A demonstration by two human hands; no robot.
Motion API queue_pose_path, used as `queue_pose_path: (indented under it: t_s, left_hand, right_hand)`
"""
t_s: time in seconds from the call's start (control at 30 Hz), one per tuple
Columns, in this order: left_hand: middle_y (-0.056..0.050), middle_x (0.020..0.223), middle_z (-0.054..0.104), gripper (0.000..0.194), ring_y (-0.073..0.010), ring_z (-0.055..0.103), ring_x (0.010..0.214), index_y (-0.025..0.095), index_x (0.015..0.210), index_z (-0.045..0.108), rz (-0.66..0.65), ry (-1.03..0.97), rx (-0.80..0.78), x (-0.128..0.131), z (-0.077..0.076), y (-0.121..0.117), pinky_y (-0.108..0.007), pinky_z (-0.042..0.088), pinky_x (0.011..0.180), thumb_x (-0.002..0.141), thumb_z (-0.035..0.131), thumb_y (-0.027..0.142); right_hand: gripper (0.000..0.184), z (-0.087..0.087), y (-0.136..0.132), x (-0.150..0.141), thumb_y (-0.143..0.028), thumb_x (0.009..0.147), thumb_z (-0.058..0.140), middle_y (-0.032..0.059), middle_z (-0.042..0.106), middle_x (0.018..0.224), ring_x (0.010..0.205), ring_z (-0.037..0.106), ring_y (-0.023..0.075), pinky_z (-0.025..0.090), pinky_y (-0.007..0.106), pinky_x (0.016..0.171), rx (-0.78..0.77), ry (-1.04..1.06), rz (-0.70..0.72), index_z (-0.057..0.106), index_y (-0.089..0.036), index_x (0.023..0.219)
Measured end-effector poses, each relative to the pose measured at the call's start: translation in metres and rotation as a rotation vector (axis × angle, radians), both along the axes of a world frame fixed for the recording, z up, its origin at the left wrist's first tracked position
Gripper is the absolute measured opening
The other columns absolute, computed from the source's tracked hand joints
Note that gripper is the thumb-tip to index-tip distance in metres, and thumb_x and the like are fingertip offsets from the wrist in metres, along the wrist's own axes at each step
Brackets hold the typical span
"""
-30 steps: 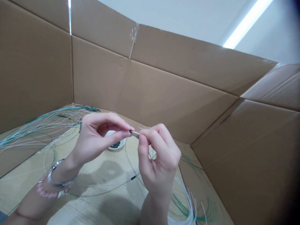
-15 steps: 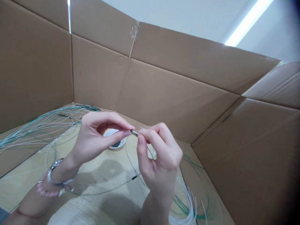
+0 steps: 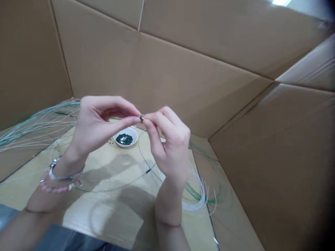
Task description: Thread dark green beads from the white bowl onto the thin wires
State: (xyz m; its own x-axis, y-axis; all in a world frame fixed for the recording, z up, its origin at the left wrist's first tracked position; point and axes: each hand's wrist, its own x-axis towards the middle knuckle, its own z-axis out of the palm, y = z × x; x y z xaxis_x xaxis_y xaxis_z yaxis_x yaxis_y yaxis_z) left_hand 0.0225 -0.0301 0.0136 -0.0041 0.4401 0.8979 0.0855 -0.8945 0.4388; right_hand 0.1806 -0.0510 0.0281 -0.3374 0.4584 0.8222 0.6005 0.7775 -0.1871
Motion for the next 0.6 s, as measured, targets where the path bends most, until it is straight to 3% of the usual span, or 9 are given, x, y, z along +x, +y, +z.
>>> queue_pose_path:
  t_s: [0.13, 0.4, 0.6]
  left_hand:
    - [0.003, 0.064, 0.069, 0.024, -0.0074, 0.064, 0.056, 0.016, 0.074, 0.072, 0.089, 0.019, 0.009, -0.002, -0.003, 0.005, -0.013, 0.057, 0.052, 0.059, 0.077, -0.003]
    - [0.002, 0.066, 0.069, 0.019, -0.0121, 0.064, 0.056, 0.021, 0.077, 0.073, 0.14, 0.067, -0.022, 0.001, -0.004, 0.004, -0.022, 0.061, 0.052, 0.068, 0.072, 0.004]
    - [0.002, 0.063, 0.065, 0.015, -0.0091, 0.06, 0.053, 0.017, 0.073, 0.068, 0.193, 0.096, 0.025, 0.003, -0.005, 0.009, -0.019, 0.056, 0.048, 0.068, 0.07, 0.003]
  right_hand:
    - [0.017, -0.002, 0.009, -0.001, -0.024, 0.092, 0.05, -0.0016, 0.056, 0.075, 0.069, 0.052, 0.0089, 0.044, 0.023, 0.065, -0.092, 0.073, 0.085, 0.056, -0.019, 0.077]
    - [0.007, -0.005, 0.016, -0.001, -0.021, 0.091, 0.052, -0.0021, 0.059, 0.082, 0.077, 0.058, 0.0086, 0.05, 0.024, 0.074, -0.173, 0.142, 0.129, 0.052, -0.021, 0.083]
    - [0.008, -0.003, 0.013, -0.004, -0.023, 0.091, 0.05, 0.0008, 0.06, 0.083, 0.077, 0.058, 0.0122, 0.052, 0.028, 0.07, -0.195, 0.101, 0.038, 0.05, -0.023, 0.082]
